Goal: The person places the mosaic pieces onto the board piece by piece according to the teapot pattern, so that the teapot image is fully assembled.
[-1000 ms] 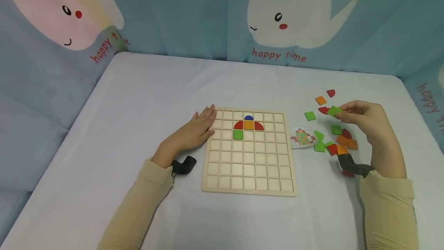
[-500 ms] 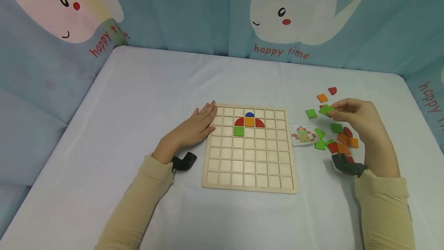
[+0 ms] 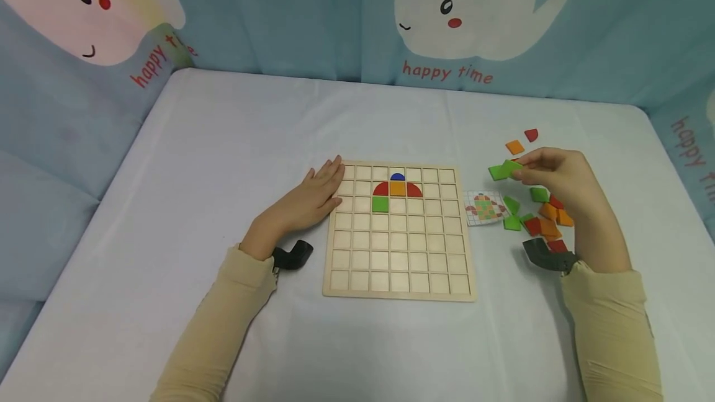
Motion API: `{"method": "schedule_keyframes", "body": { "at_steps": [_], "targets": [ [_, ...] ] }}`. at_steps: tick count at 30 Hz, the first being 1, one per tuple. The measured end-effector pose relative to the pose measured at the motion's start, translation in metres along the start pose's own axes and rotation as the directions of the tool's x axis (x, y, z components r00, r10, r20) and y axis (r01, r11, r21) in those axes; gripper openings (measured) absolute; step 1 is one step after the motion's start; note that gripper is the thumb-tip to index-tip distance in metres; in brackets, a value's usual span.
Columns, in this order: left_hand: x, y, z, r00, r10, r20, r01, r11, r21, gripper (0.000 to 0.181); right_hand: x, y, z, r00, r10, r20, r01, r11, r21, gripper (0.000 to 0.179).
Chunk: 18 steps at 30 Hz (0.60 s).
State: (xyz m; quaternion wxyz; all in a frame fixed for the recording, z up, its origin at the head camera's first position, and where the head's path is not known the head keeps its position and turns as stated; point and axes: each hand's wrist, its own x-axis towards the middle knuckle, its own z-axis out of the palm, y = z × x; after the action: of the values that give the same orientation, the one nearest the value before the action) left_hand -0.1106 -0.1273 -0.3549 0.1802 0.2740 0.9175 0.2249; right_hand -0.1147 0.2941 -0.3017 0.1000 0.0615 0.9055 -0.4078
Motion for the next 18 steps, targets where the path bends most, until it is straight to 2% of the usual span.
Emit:
{"method": "schedule_keyframes", "body": {
  "at_steps": [4, 11, 18],
  "targets": [
    [0.0, -0.001, -0.001, 1.0, 0.006, 0.002, -0.006, 1.0, -0.003, 0.062, -0.001, -0.004, 0.002, 1.0, -0.022, -0.004, 0.022, 1.0, 0.002, 0.042],
    [-0.002, 0.0, -0.003, 1.0, 0.007, -0.004, -0.007, 1.0, -0.002, 0.062, -0.002, -0.012, 0.01, 1.0, -0.011, 0.027, 0.01, 1.0, 0.022, 0.039],
    [-0.002, -0.001, -0.003, 1.0, 0.007, 0.0, -0.007, 1.0, -0.012, 0.062, -0.005, -0.018, 0.022, 0.996, -0.073, 0.046, 0.069, 0.994, 0.084, 0.031]
  ]
}}
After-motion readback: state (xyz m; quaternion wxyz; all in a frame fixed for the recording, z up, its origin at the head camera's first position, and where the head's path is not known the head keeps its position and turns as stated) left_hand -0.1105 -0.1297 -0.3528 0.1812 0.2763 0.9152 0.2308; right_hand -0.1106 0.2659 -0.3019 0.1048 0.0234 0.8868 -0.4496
